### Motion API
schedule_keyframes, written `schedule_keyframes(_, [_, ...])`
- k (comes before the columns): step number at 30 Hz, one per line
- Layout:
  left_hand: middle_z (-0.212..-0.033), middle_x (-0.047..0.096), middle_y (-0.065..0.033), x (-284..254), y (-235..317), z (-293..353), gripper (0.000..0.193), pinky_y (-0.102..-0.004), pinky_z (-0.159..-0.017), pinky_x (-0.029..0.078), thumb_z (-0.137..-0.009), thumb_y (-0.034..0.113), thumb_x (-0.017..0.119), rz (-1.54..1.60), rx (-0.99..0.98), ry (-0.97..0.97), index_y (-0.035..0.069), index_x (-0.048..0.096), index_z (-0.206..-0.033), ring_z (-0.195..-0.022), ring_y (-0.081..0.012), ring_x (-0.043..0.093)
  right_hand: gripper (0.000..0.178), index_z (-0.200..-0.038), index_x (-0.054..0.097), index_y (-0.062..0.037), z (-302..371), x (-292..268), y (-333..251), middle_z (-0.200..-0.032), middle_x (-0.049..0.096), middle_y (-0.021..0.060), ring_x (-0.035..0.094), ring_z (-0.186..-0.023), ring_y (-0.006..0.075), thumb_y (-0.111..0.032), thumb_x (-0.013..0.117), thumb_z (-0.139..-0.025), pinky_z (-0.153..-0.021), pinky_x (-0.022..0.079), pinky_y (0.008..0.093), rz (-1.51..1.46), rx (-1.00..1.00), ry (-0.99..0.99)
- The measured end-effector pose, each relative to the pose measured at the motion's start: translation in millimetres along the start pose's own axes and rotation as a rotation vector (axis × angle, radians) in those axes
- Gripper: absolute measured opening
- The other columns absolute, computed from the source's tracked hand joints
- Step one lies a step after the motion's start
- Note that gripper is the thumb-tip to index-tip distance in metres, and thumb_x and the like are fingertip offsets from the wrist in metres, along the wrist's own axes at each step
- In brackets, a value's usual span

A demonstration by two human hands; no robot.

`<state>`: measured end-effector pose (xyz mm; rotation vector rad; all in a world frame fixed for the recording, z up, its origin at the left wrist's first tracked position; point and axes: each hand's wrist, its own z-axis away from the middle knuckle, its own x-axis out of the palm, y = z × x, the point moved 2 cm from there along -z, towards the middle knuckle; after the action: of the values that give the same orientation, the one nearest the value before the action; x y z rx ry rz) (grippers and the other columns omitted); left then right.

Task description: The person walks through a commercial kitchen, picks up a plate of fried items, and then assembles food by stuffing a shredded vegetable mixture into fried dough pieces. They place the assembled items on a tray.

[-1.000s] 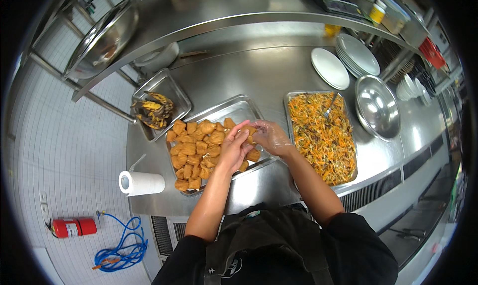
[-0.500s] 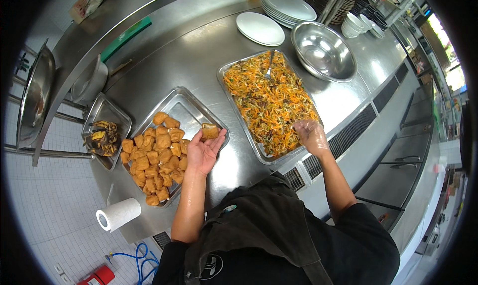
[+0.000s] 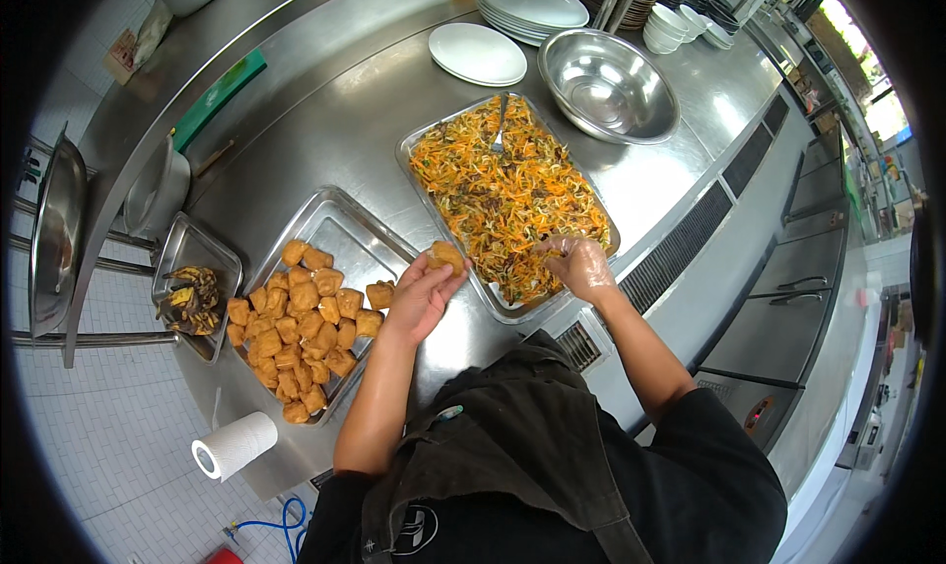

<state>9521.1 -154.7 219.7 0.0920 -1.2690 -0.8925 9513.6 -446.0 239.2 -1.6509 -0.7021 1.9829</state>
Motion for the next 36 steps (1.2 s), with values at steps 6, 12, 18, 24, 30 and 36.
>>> schedule_keyframes(6, [-0.126,0.058,-0.0087,38,-7,-12,0.051,-0.0298,-0.087,0.06,-0.086,-0.005,0.073,-0.691,0.21,0.021,0.007,0.057,-0.133,-0.108,-0.0209,0.068,0.025,-0.108,0.072,-0.0004,-6,-33,-42,-0.1,0.071,0.0054,0.066,-0.084,0.0091,-0.011,0.077,-0.087,-0.074,0.055,0.0299,-0.537,0.054,-0.076])
schedule_keyframes(12, [-0.12,0.059,-0.0052,71,-4,-10,0.052,-0.0238,-0.077,0.056,-0.08,-0.004,0.077,-1.077,0.424,-0.026,0.008,0.062,-0.129,-0.104,-0.0143,0.065,0.022,-0.102,0.073,-0.0022,-4,-49,-92,-0.099,0.07,0.0113,0.067,-0.096,0.0243,-0.008,0.077,-0.082,-0.083,0.054,0.0369,-0.267,-0.419,-0.009])
schedule_keyframes(18, [-0.117,0.06,-0.005,75,-4,-8,0.048,-0.0229,-0.074,0.055,-0.076,-0.004,0.078,-1.167,0.46,0.013,0.005,0.066,-0.122,-0.095,-0.0122,0.065,0.018,-0.096,0.074,-0.0038,-5,-35,-100,-0.094,0.067,0.0134,0.064,-0.095,0.0323,-0.005,0.076,-0.079,-0.082,0.053,0.0404,0.062,-0.505,0.143])
schedule_keyframes(24, [-0.11,0.061,-0.0086,70,-8,-12,0.046,-0.0257,-0.074,0.059,-0.075,-0.002,0.077,-1.3,0.495,0.068,0.004,0.068,-0.12,-0.094,-0.0165,0.068,0.019,-0.099,0.073,-0.0012,-6,-25,-106,-0.102,0.064,0.0183,0.065,-0.094,0.0375,-0.003,0.07,-0.081,-0.087,0.053,0.0424,0.044,-0.41,0.121])
schedule_keyframes(30, [-0.111,0.062,-0.0108,70,-4,-13,0.047,-0.027,-0.074,0.059,-0.075,0.0,0.078,-1.175,0.45,0.11,0.005,0.068,-0.121,-0.094,-0.0182,0.07,0.02,-0.104,0.072,-0.0013,-7,-41,-102,-0.103,0.068,0.0204,0.066,-0.096,0.0373,-0.006,0.068,-0.085,-0.086,0.053,0.0439,-0.123,-0.403,0.062])
schedule_keyframes(36, [-0.11,0.065,-0.0048,72,-10,-17,0.049,-0.023,-0.073,0.052,-0.078,-0.001,0.076,-1.145,0.473,0.045,0.006,0.066,-0.125,-0.09,-0.0102,0.067,0.02,-0.104,0.072,-0.0004,-10,-34,-97,-0.1,0.07,0.021,0.066,-0.097,0.0373,-0.008,0.068,-0.086,-0.086,0.053,0.043,-0.011,-0.398,0.084])
